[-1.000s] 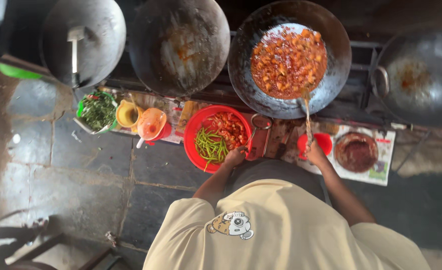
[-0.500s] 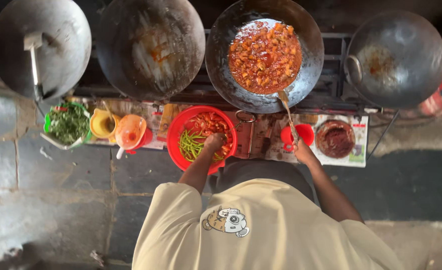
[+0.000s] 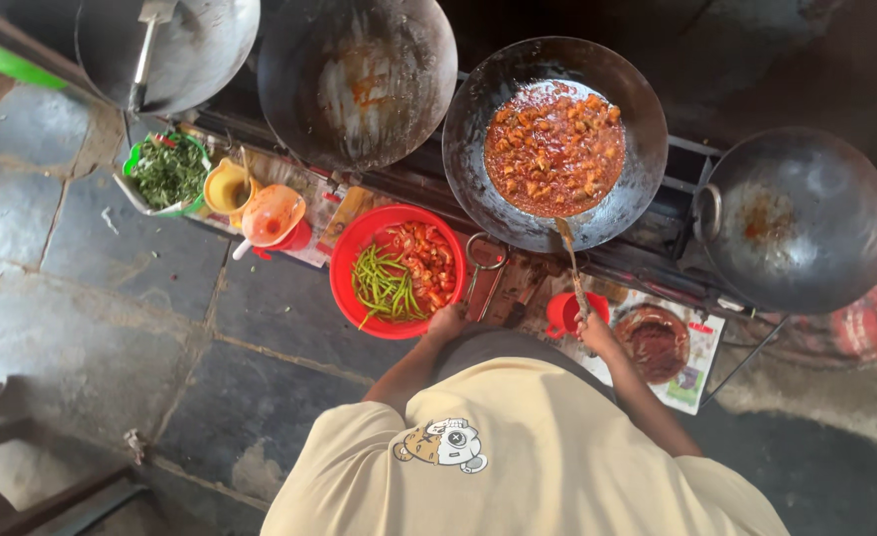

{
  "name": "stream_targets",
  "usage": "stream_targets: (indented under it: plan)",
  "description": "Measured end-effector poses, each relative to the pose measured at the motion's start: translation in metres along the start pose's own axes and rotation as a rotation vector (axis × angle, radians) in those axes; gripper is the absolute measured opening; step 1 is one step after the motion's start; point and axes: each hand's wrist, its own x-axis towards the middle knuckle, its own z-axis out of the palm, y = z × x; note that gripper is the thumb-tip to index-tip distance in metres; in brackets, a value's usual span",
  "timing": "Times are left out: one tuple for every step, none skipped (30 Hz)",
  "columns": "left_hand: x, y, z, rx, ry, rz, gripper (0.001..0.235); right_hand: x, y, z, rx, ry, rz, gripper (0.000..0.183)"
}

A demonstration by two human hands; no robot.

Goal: The person stirs a red sauce with chunks of food in a wok using a metal spatula. They add liquid from a yellow pitcher and continue stirring the contents in the wok.

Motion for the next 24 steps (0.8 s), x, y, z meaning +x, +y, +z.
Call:
stream_targets:
  plan:
    - [0.002,0.004,0.001,-0.012,0.022,0.006,0.022,0.004,0.002,-0.004,-0.023,-0.002,-0.013,0.018]
    - [-0.001,0.006,0.004,-0.026,0.025,-0.003,0.023,0.002,0.004,-0.005,-0.042,-0.002,-0.021,0.018]
    - [-0.001,0.009,0.004,-0.041,0.027,-0.018,0.023,0.001,0.006,-0.007,-0.098,0.003,-0.016,0.017]
    - [0.001,0.011,0.004,-0.006,-0.018,-0.054,0.024,0.001,0.010,-0.009,-0.153,0.011,-0.008,0.016]
    - [0.005,0.013,0.002,0.029,-0.062,-0.089,0.025,0.002,0.015,-0.012,-0.207,0.017,0.000,0.015]
    - [0.007,0.016,0.000,0.063,-0.105,-0.123,0.027,0.002,0.019,-0.013,-0.170,0.003,-0.009,0.015]
    - [0.006,0.019,-0.001,0.057,-0.084,-0.155,0.024,0.003,0.024,-0.015,-0.132,-0.010,-0.018,0.015]
    - [0.009,0.021,-0.006,0.052,-0.055,-0.185,0.021,0.008,0.024,-0.015,-0.095,-0.023,-0.036,0.015]
    - [0.011,0.024,-0.010,0.046,-0.025,-0.215,0.018,0.013,0.025,-0.016,-0.092,-0.032,-0.050,0.018]
    - [0.010,0.025,-0.012,0.026,-0.021,-0.220,0.019,0.017,0.026,-0.019,-0.090,-0.043,-0.065,0.021]
    - [0.009,0.027,-0.012,0.005,-0.017,-0.224,0.020,0.019,0.026,-0.023,-0.087,-0.054,-0.080,0.024]
    - [0.006,0.027,-0.012,-0.014,-0.017,-0.230,0.021,0.019,0.028,-0.023,-0.094,-0.058,-0.076,0.021]
    - [0.002,0.026,-0.012,-0.037,-0.034,-0.221,0.020,0.018,0.029,-0.024,-0.101,-0.060,-0.072,0.019]
    - [-0.001,0.025,-0.011,-0.059,-0.054,-0.211,0.020,0.017,0.030,-0.022,-0.105,-0.062,-0.066,0.016]
    - [-0.005,0.025,-0.009,-0.080,-0.074,-0.201,0.020,0.016,0.030,-0.021,-0.110,-0.063,-0.066,0.016]
    - [-0.009,0.024,-0.008,-0.053,-0.063,-0.206,0.022,0.014,0.029,-0.019,-0.112,-0.059,-0.066,0.016]
    - [-0.012,0.024,-0.008,-0.025,-0.051,-0.212,0.024,0.014,0.027,-0.018,-0.114,-0.055,-0.066,0.015]
    - [-0.014,0.025,-0.008,0.004,-0.042,-0.213,0.026,0.014,0.026,-0.016,-0.120,-0.049,-0.056,0.016]
    - [-0.015,0.024,-0.008,0.002,-0.039,-0.207,0.027,0.015,0.024,-0.015,-0.125,-0.043,-0.046,0.016]
    - [-0.017,0.024,-0.009,0.001,-0.037,-0.201,0.028,0.015,0.023,-0.013,-0.131,-0.037,-0.035,0.016]
    - [-0.017,0.024,-0.011,0.000,-0.035,-0.195,0.030,0.015,0.023,-0.010,-0.094,-0.040,-0.042,0.015]
    - [-0.016,0.023,-0.012,0.010,-0.027,-0.191,0.029,0.014,0.024,-0.006,-0.057,-0.045,-0.048,0.015]
    - [-0.014,0.024,-0.013,0.020,-0.018,-0.186,0.028,0.014,0.024,-0.004,-0.020,-0.050,-0.055,0.014]
    - [-0.011,0.024,-0.016,0.031,-0.008,-0.182,0.029,0.015,0.024,-0.002,0.017,-0.057,-0.057,0.015]
